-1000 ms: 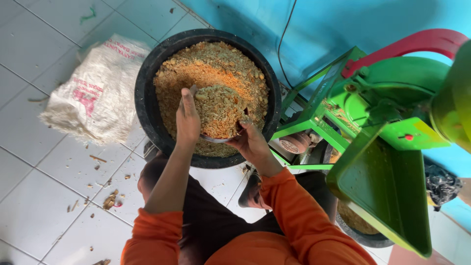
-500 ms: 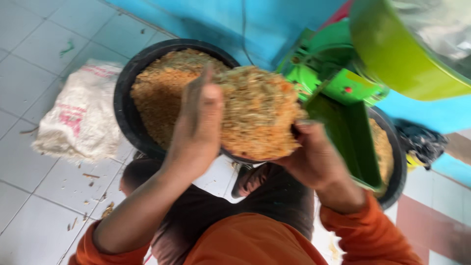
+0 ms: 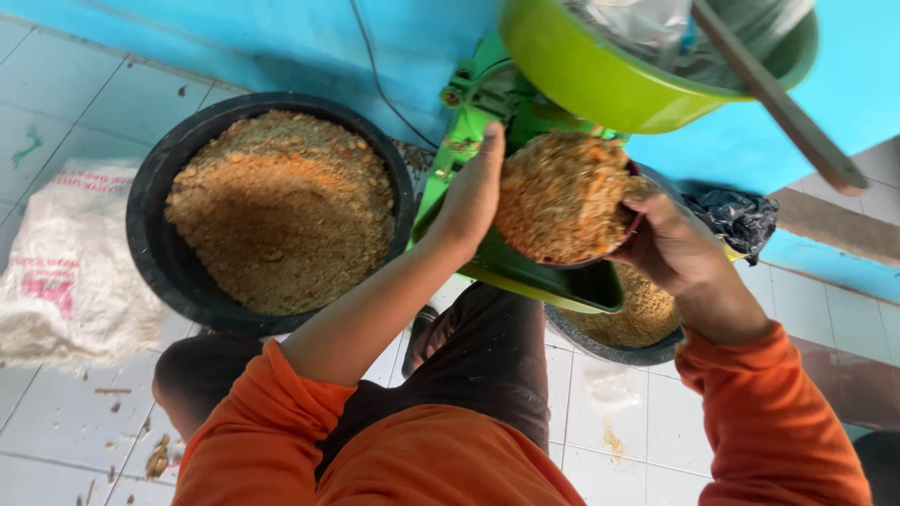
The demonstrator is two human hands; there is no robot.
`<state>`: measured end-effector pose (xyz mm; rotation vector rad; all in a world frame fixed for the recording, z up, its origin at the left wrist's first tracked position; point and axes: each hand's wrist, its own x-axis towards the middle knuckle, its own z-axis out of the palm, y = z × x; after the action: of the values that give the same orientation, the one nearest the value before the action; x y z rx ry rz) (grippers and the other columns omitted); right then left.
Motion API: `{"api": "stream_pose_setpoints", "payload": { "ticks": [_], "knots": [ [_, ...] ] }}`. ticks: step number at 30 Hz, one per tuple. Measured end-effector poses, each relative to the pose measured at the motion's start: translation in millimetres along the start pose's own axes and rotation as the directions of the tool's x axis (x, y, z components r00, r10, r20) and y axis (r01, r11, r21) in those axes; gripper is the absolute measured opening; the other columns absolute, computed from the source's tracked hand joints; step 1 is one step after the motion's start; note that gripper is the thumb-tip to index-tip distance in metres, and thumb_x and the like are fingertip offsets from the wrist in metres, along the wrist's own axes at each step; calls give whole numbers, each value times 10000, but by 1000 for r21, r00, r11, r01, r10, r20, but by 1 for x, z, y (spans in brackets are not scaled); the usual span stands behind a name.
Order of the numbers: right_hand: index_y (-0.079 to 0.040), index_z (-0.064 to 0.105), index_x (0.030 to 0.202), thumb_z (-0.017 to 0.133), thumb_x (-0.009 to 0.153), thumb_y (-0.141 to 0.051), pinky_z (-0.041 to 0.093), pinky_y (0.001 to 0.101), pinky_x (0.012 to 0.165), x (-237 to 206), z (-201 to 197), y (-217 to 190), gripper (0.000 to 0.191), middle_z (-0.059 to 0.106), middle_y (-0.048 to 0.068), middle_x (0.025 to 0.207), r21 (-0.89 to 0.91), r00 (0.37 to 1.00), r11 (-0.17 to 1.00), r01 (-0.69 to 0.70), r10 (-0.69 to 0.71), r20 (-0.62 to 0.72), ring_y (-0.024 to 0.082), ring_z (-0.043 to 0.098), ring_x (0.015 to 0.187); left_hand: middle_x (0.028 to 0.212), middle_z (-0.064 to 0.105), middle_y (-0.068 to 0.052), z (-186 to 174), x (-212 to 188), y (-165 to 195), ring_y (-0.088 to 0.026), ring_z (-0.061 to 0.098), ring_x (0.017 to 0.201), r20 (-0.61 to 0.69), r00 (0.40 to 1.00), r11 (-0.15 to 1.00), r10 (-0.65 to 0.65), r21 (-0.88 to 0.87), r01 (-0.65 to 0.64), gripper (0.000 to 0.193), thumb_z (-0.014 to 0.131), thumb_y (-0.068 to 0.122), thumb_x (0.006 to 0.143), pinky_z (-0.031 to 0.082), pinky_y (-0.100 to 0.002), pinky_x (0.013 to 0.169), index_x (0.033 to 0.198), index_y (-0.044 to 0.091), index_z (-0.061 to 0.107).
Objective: The person sits at a green grinding machine, scoops crushed material from the machine's discharge tray with a metal scoop and by hand, and moves pieces between the tray and a large basin of crushed material. They mix the material in the basin, scoop some into a small bowl, pour it back, and continue clearing and feeding the machine tray.
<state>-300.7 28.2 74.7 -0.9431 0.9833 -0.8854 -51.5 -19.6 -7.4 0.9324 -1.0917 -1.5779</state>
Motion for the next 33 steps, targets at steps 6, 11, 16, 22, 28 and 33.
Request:
{"api": "stream_pose_setpoints", "payload": {
  "ticks": [6,11,16,22,28,33],
  "knots": [
    [-90,464,1582,720,874,-364,589,337,813,7,-14,0,802,614,105,1387,-336,995,939,74,-93,-41,144,661,1051,1727,45,-140,2,28,-20,-304,78,1588,18,996,995,-85,52,84,1083,195,838,871,158,-487,1250,1639,100,-4],
    [-31,536,1502,767,883,-348,564,277,877,8,-2,2,732,628,124,1445,-615,972,766,187,-236,2,136,650,1106,1718,19,-133,-4,38,-25,-320,50,1577,9,984,976,-177,131,175,1072,142,847,833,161,-539,1232,1644,164,-16],
    [-135,520,1562,781,864,-343,543,305,855,1,13,-2,774,739,196,1106,-838,961,545,31,-247,-124,189,654,953,1710,-16,-141,-6,39,-26,-343,49,1570,40,982,972,-183,159,174,1088,152,859,801,180,-565,1218,1640,194,-43],
    [-162,560,1509,862,827,-305,614,407,791,-1,36,7,760,594,257,1217,-969,861,115,220,-490,137,352,664,1000,1451,575,-273,-9,37,-28,-342,548,1375,-6,998,979,-70,190,70,1209,168,893,852,428,-460,1126,1452,-100,509],
    [-191,574,1475,931,663,-227,533,574,969,11,50,36,888,463,316,1337,-920,710,-225,322,-585,392,495,524,1178,952,705,-238,-14,31,-25,-324,697,996,-140,980,921,-143,343,184,1204,136,881,827,520,-500,889,1289,-138,581],
    [-188,550,1504,935,727,-174,547,541,987,3,55,45,868,418,286,1382,-909,626,-277,312,-660,416,469,516,1213,1445,387,-309,-18,15,-19,-387,393,1351,-74,996,941,-51,330,73,1149,124,862,884,342,-472,1088,1500,-82,347]
  ]
}}
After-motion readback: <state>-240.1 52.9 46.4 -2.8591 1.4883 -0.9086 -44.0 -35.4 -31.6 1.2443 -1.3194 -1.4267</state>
